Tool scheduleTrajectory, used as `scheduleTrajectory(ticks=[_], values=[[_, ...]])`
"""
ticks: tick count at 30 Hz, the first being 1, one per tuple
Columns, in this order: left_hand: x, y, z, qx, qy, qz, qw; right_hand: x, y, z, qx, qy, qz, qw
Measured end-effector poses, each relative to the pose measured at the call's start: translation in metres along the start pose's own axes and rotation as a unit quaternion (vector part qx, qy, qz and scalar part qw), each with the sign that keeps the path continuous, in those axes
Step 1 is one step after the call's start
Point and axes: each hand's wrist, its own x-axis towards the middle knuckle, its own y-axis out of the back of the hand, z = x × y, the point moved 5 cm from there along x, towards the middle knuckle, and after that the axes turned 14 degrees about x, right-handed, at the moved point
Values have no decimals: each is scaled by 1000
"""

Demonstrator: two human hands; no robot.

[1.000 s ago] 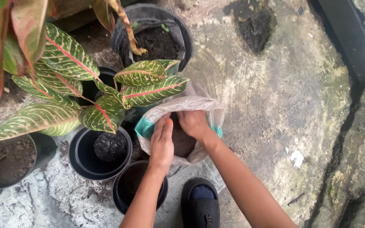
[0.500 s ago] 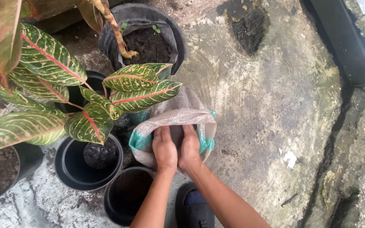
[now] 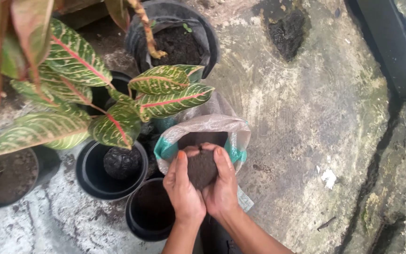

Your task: Planting a small plant into a black pot using soil from a plastic bag

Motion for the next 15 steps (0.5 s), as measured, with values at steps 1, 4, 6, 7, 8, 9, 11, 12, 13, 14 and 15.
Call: scheduleTrajectory(ticks=[1,4,6,7,8,9,11,12,13,14,15], values=[[-6,12,-2,0,-1,2,1000,-11,-5,1,1,-2,-1,1000],[-21,44,-5,-3,-12,7,1000,-40,-23,5,6,-7,-54,999],[-31,65,-7,-5,-21,11,1000,-59,-26,14,7,-35,-70,997],[-34,73,-7,-6,-22,14,1000,-66,-25,18,6,-37,-72,997],[-38,80,-7,-7,-25,16,1000,-73,-22,25,12,-65,-55,996],[-41,86,-6,-9,-29,18,999,-80,-19,31,17,-92,-40,995],[-42,96,-2,-11,-34,21,999,-87,-9,44,-1,-96,-39,995],[-43,101,1,-12,-37,22,999,-91,-3,51,-18,-98,-36,994],[-43,105,4,-12,-39,24,999,-93,-2,55,-17,-100,-38,994],[-42,110,7,-13,-43,25,999,-96,-1,61,-5,-111,-41,993],[-41,114,11,-13,-47,26,998,-97,-1,66,7,-123,-44,991]])
